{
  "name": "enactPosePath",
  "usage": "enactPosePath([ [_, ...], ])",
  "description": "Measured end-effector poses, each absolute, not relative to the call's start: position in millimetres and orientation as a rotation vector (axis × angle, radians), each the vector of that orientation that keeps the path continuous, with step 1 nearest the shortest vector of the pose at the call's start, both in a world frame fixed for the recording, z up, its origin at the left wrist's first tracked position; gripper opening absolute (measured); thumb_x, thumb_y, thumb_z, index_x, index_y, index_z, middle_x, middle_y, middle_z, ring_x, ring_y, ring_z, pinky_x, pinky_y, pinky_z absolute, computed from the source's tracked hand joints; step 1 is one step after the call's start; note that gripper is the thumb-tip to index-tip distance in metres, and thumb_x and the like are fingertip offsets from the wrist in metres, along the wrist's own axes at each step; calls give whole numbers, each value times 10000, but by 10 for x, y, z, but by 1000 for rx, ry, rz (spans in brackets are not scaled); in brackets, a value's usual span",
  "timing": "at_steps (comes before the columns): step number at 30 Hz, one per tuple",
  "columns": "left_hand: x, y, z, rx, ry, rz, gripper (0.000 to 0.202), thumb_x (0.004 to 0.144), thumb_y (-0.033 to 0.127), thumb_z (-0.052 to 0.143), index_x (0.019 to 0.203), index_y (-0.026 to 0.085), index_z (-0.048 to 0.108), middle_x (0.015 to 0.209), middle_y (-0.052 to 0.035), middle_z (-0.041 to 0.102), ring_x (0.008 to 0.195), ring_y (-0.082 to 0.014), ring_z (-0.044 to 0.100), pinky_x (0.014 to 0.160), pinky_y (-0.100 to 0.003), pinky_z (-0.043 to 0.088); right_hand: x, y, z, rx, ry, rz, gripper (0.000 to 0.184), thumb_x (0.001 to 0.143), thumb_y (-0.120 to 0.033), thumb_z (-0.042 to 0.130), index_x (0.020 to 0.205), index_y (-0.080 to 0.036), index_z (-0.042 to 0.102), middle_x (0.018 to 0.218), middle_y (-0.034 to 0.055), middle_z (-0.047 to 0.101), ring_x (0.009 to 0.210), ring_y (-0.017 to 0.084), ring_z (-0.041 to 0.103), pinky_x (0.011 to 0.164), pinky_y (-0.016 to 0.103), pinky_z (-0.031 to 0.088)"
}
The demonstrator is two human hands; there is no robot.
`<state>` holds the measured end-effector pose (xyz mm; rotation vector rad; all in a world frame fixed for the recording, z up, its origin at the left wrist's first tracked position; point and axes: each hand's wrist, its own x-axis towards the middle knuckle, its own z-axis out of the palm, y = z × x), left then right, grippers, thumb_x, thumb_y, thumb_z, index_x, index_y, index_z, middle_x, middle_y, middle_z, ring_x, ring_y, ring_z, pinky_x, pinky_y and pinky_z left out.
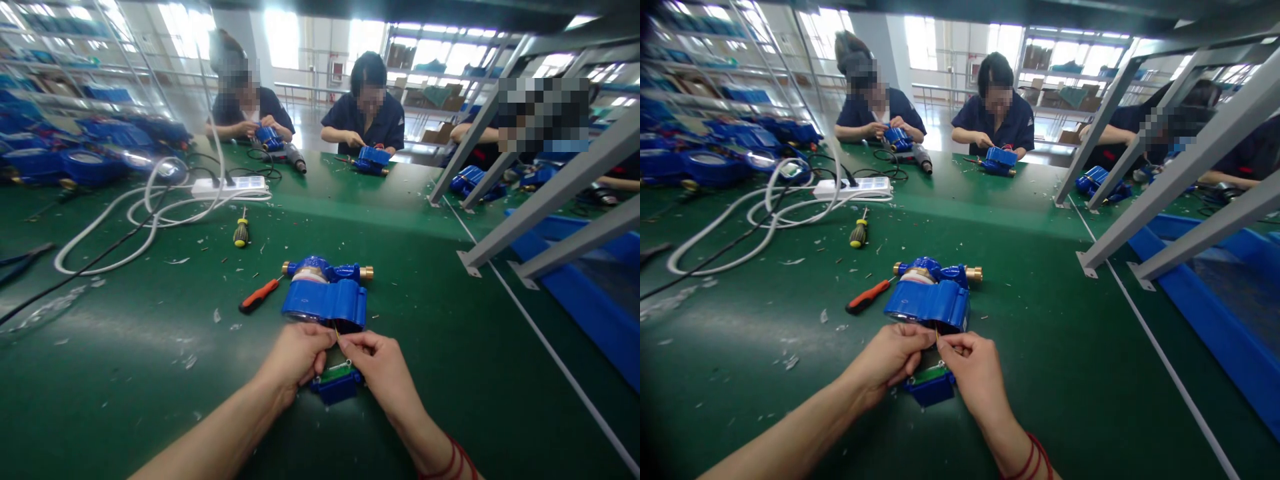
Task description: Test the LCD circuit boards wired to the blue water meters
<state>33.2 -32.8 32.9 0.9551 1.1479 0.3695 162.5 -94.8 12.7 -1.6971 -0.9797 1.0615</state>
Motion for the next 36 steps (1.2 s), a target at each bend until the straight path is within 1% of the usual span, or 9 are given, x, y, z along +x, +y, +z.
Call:
enactPosePath([
  [3,365,-349,288,939,1182,425,224,663,344,579,720,128,580,284,83,384,239,-34,179,306,-176,69,1661,-932,115,-1722,-1023,1038,268,730,-379,605,781,-143,721,645,39,645,547,137,522,484,225,371],
  [9,479,-400,259,962,1272,597,136,665,247,578,649,114,553,325,75,397,305,-40,287,345,-163,168,1708,-886,156,-1818,-1113,864,196,702,-335,629,738,-171,730,638,18,605,519,117,451,488,229,313],
  [15,505,-424,211,990,1284,656,114,671,229,550,632,122,542,399,69,407,352,-42,298,366,-169,192,1667,-885,190,-1835,-1067,768,176,699,-316,621,705,-167,715,581,-7,544,480,101,384,458,221,264],
  [19,509,-424,108,1058,1327,697,123,657,250,543,669,131,574,470,43,458,405,-56,345,392,-174,227,1635,-882,150,-1778,-956,812,265,739,-380,588,780,-138,689,586,3,562,503,116,448,477,219,329],
  [25,506,-436,16,1198,1406,706,191,703,327,506,721,161,598,540,14,526,452,-91,396,421,-199,256,1600,-879,157,-1636,-828,961,339,787,-425,542,871,-112,641,749,62,655,676,169,590,606,247,457],
  [29,497,-502,150,1376,1477,665,155,723,327,515,693,207,609,519,16,534,481,-121,430,460,-223,230,1636,-913,161,-1641,-822,980,313,756,-406,594,849,-116,664,811,80,666,724,189,597,649,273,460],
  [31,509,-558,235,1465,1532,674,131,740,322,514,739,237,614,531,20,542,514,-134,444,493,-236,203,1662,-925,150,-1647,-832,982,297,748,-396,607,839,-121,676,833,83,666,741,194,598,667,279,456],
  [33,529,-602,284,1515,1563,683,140,760,328,504,785,262,625,552,19,555,534,-142,453,517,-246,187,1682,-929,138,-1643,-846,992,287,754,-390,604,837,-126,681,849,81,665,762,194,604,686,281,454],
  [36,555,-609,262,1510,1524,679,185,761,365,506,769,268,664,568,5,575,523,-143,456,514,-248,189,1701,-927,130,-1630,-873,1010,291,766,-391,592,849,-128,684,863,80,662,785,193,610,703,279,458],
])
